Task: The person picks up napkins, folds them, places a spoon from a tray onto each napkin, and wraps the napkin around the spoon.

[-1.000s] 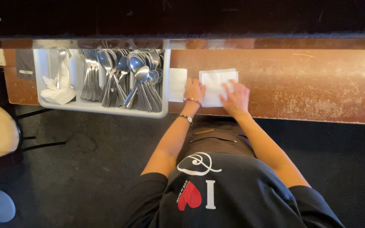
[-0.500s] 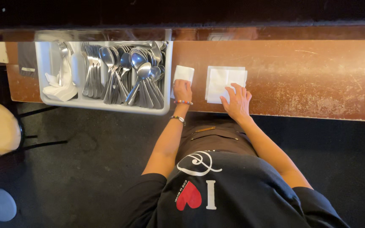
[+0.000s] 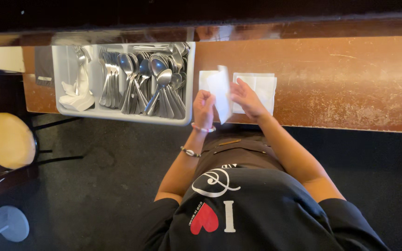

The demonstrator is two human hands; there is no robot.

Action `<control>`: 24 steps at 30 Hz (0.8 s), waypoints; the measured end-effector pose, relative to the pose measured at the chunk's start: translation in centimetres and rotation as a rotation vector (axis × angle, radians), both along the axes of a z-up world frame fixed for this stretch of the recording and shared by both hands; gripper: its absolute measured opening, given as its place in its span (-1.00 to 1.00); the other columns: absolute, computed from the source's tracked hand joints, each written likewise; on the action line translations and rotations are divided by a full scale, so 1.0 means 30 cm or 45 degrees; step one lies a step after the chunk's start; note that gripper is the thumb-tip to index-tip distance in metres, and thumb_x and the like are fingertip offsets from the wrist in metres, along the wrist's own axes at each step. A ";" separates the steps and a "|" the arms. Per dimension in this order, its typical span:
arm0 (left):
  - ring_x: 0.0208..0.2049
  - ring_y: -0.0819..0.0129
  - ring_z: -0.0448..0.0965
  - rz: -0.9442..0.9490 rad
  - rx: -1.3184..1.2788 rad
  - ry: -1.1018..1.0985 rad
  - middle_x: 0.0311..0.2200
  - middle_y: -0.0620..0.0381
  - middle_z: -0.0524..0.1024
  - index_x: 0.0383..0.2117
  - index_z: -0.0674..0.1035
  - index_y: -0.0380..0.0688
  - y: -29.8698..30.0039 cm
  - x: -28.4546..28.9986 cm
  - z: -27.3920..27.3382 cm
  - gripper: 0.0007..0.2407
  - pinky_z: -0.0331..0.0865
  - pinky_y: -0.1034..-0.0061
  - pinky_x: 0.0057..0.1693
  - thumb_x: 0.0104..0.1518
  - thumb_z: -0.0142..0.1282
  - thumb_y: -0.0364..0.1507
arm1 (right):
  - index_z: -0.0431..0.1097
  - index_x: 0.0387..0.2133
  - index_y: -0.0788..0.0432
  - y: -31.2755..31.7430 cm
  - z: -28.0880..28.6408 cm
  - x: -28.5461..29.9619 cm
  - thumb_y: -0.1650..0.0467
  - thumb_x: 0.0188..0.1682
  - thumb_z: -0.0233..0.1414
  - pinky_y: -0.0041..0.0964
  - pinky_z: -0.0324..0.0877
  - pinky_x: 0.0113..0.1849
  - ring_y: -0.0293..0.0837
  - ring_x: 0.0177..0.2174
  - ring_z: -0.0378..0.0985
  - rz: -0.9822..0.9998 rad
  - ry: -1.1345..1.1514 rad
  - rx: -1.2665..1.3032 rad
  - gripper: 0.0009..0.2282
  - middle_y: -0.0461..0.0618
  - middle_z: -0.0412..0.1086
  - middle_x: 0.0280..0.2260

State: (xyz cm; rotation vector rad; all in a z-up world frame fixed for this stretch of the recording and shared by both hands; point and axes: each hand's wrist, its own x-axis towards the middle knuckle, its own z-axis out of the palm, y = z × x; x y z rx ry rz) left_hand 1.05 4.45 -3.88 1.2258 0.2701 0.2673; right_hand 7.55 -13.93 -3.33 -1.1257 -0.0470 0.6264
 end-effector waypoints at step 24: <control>0.14 -0.21 0.39 0.067 1.207 0.587 0.09 -0.27 0.37 0.21 0.25 -0.26 0.045 0.236 -0.173 -0.32 0.32 0.05 0.24 -0.10 0.33 -0.41 | 0.39 -0.05 0.31 -0.194 -0.071 -0.076 0.53 -0.05 0.16 -0.28 0.53 -0.18 -0.20 -0.23 0.59 -0.422 0.069 -0.271 -0.72 0.02 0.53 -0.17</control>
